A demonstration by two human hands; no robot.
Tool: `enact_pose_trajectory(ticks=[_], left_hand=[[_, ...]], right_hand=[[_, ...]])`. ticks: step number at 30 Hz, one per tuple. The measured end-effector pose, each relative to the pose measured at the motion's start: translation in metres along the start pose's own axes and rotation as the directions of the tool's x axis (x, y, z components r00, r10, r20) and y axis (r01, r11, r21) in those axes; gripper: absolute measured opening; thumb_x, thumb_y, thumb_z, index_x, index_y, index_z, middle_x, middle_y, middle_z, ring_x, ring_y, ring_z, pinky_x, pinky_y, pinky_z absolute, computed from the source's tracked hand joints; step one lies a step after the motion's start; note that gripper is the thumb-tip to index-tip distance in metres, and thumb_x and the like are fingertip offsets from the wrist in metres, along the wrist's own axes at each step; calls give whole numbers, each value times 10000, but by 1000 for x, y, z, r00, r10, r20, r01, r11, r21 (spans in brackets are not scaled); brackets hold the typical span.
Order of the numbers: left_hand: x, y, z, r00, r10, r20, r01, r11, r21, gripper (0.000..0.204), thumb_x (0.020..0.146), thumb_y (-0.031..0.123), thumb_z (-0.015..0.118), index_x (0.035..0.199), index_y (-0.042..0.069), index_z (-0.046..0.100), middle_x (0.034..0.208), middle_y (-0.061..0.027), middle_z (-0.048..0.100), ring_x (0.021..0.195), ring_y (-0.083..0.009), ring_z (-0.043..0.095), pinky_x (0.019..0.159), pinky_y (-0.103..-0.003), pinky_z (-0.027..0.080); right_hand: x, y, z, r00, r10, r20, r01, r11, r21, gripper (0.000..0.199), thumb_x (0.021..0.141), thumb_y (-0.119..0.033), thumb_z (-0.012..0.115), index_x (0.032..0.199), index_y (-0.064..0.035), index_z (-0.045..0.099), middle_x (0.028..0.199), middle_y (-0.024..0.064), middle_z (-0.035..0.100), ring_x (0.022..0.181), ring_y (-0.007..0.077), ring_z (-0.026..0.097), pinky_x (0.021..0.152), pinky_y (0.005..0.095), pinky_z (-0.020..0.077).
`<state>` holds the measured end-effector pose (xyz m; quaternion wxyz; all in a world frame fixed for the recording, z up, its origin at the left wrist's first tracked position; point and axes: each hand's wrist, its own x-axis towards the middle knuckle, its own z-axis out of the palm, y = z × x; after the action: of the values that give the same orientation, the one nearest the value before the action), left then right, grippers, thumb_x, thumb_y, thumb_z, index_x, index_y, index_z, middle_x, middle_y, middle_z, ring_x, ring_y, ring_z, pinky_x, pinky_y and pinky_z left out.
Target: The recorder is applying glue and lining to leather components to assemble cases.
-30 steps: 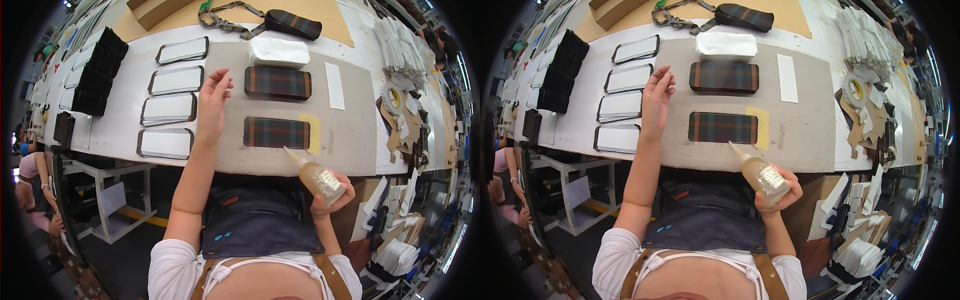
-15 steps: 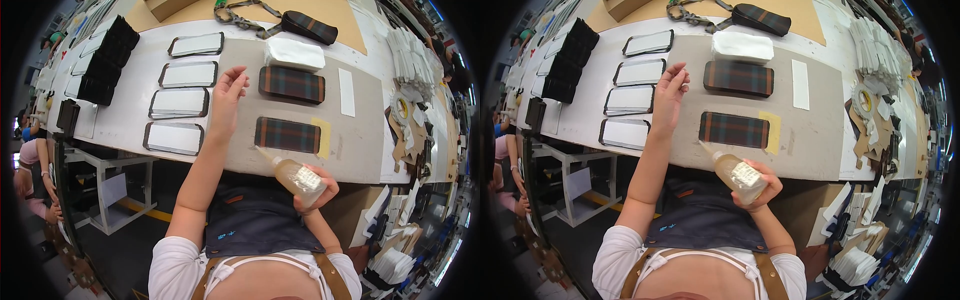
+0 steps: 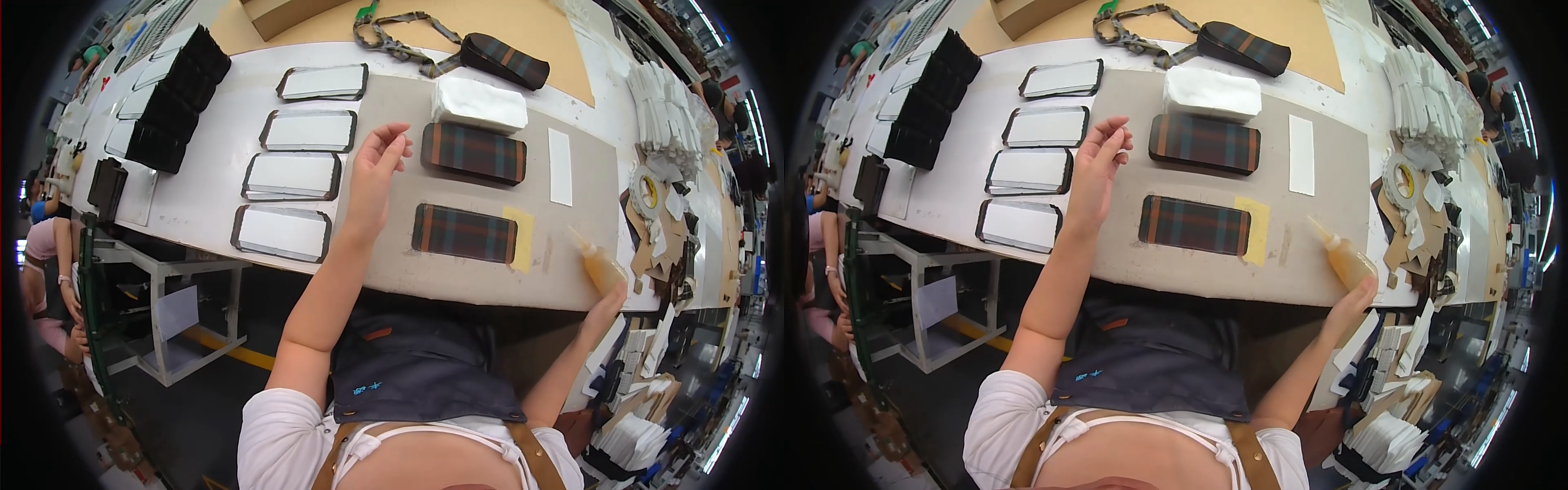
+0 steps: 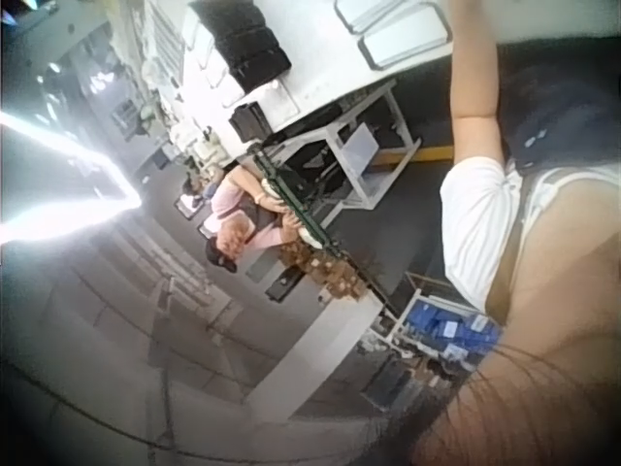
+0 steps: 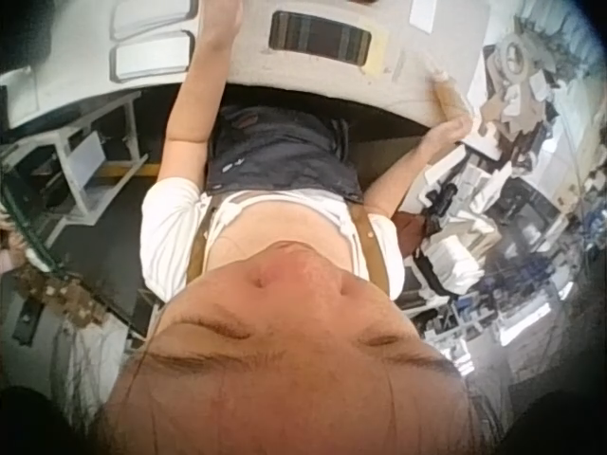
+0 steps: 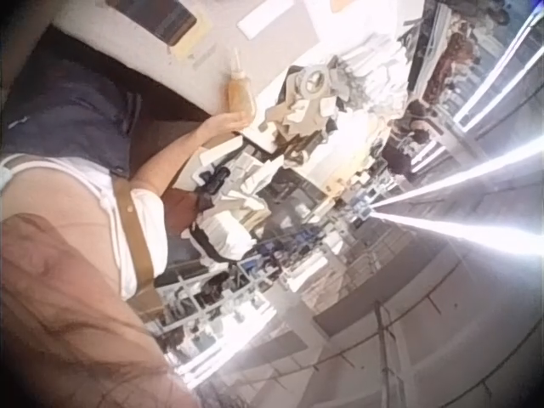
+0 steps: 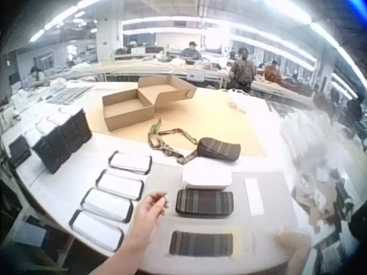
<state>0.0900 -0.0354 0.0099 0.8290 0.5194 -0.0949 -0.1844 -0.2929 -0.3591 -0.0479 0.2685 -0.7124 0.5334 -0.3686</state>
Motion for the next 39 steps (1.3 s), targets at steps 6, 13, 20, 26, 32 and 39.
enact_pose_trajectory(ticks=[6, 13, 20, 26, 32, 39], left_hand=[[-1, -4, 10, 998, 43, 52, -52, 982, 184, 274, 1056, 157, 574, 1301, 52, 635, 1173, -17, 667, 1061, -83, 592, 904, -251, 448], [0, -18, 12, 946, 250, 204, -318, 832, 454, 283, 1041, 137, 581, 1301, 47, 647, 1302, -55, 686, 1197, -144, 611, 937, -283, 468], [-3, -18, 15, 939, 293, 181, -344, 812, 471, 246, 990, 51, 599, 1219, 44, 686, 1177, -81, 694, 1125, -211, 657, 865, -322, 515], [-7, -16, 17, 922, 328, 207, -388, 769, 508, 210, 992, 58, 601, 1181, 58, 691, 1126, -63, 687, 1073, -201, 653, 842, -321, 501], [-6, -17, 20, 921, 332, 204, -390, 782, 486, 200, 992, 57, 600, 1169, 57, 693, 1136, -62, 691, 1044, -199, 662, 836, -317, 504], [-11, -13, 27, 933, 268, 239, -352, 814, 463, 204, 991, 45, 599, 1171, 55, 694, 1143, -74, 692, 1022, -195, 672, 819, -306, 516]], right_hand=[[-23, -158, 47, 821, -564, -90, 569, 821, 42, 427, 1023, -95, 577, 1436, 7, 543, 1469, 179, 541, 1418, 318, 466, 1202, 434, 334], [-13, -280, 189, 439, -821, 366, 721, 565, 401, 219, 924, -70, 712, 1135, -11, 706, 1242, 130, 674, 1197, 340, 598, 1036, 407, 473], [26, -284, 246, 291, -809, 510, 762, 519, 388, 146, 881, -65, 748, 983, 2, 668, 1092, 142, 655, 1082, 329, 607, 955, 408, 489], [42, -276, 262, 339, -756, 560, 712, 595, 373, 147, 955, -102, 684, 1060, -14, 629, 1058, 136, 663, 1002, 308, 628, 890, 396, 495], [86, -250, 267, 755, -233, 613, -419, 547, 725, 208, 1100, -183, 505, 1041, -7, 601, 1007, 56, 650, 998, 150, 624, 888, 357, 529], [69, -270, 223, 861, -373, 347, -69, 589, 805, 186, 1112, -191, 498, 1122, -11, 541, 1083, 74, 605, 985, 150, 613, 909, 311, 519]])
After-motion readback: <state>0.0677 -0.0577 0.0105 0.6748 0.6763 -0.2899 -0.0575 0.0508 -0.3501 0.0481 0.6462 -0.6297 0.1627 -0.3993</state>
